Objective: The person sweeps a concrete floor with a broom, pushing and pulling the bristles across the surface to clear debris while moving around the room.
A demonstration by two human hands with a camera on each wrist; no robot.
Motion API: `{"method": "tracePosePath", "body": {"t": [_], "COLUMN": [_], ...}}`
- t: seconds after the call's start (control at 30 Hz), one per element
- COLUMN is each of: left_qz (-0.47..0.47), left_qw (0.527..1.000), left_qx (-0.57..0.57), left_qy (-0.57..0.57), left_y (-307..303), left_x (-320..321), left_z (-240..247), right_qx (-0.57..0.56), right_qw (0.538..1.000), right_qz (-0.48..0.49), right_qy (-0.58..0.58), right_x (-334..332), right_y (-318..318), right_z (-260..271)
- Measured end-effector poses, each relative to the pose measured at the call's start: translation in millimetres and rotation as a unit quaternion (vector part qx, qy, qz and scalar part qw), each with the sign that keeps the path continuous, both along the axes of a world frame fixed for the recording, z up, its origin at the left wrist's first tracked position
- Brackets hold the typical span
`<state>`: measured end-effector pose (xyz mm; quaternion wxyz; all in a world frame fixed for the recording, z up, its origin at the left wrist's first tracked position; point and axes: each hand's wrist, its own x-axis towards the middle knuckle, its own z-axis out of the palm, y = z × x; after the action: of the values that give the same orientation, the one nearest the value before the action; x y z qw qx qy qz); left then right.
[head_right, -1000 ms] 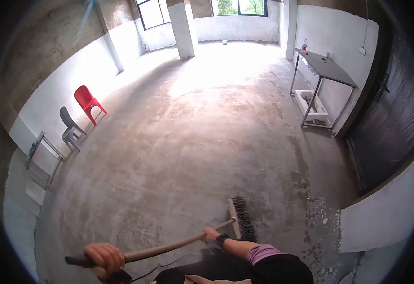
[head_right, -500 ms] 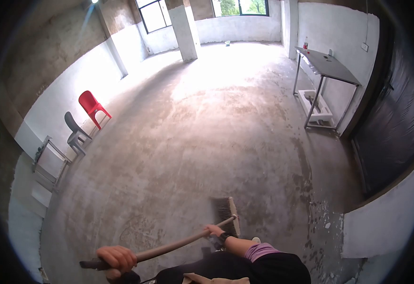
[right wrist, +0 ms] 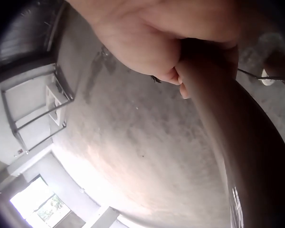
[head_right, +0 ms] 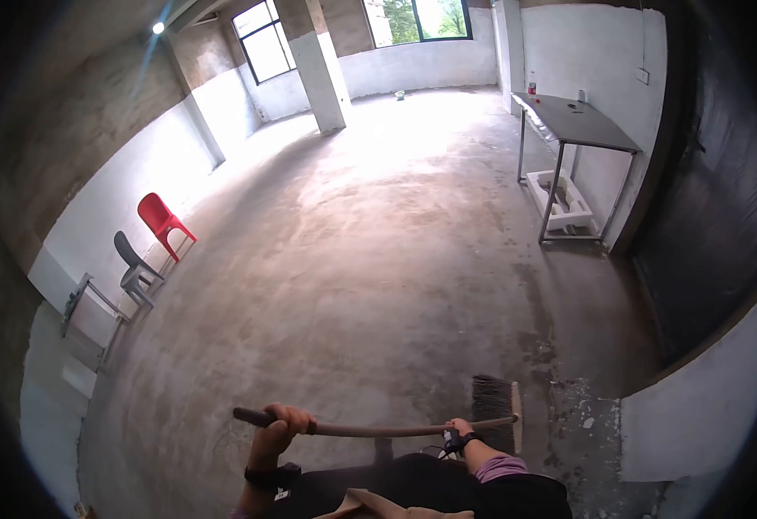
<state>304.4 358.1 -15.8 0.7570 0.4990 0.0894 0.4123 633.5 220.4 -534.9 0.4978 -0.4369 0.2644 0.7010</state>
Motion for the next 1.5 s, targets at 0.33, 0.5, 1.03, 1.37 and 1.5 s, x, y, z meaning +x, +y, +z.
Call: {"method": "tracePosePath", "body": {"t": [0.33,0.5,1.03,1.37,1.5], "left_qz": [-0.081,-0.234,-0.23,-0.029,0.082], "left_qw": [0.987,0.952,0.959,0.998,0.99], "left_qx": [-0.112,-0.048,-0.068,0.04,0.114], "left_qy": [0.084,0.193,0.153,0.041,0.029], "left_y": [6.6,-13.6,53.2,166.1,193.5], "left_x": [64.1,101.1,68.6,-23.7,-57.1], "left_z": [-107.8,-71.8,-16.4,36.3,65.1], "right_qx": [-0.076,-0.04,-0.039,0.059,0.111], "right_qw": [0.979,0.868,0.98,0.916,0.916], "right_qz": [-0.021,0.243,0.079,0.325,0.312], "right_qy": [-0.189,-0.431,-0.18,-0.226,-0.225], "right_x": [105.9,147.5,68.6,-36.2,-107.3], "right_y": [-136.0,-217.0,-67.0,149.1,232.9], "right_z": [1.6,-72.5,23.4,109.6,113.7]}}
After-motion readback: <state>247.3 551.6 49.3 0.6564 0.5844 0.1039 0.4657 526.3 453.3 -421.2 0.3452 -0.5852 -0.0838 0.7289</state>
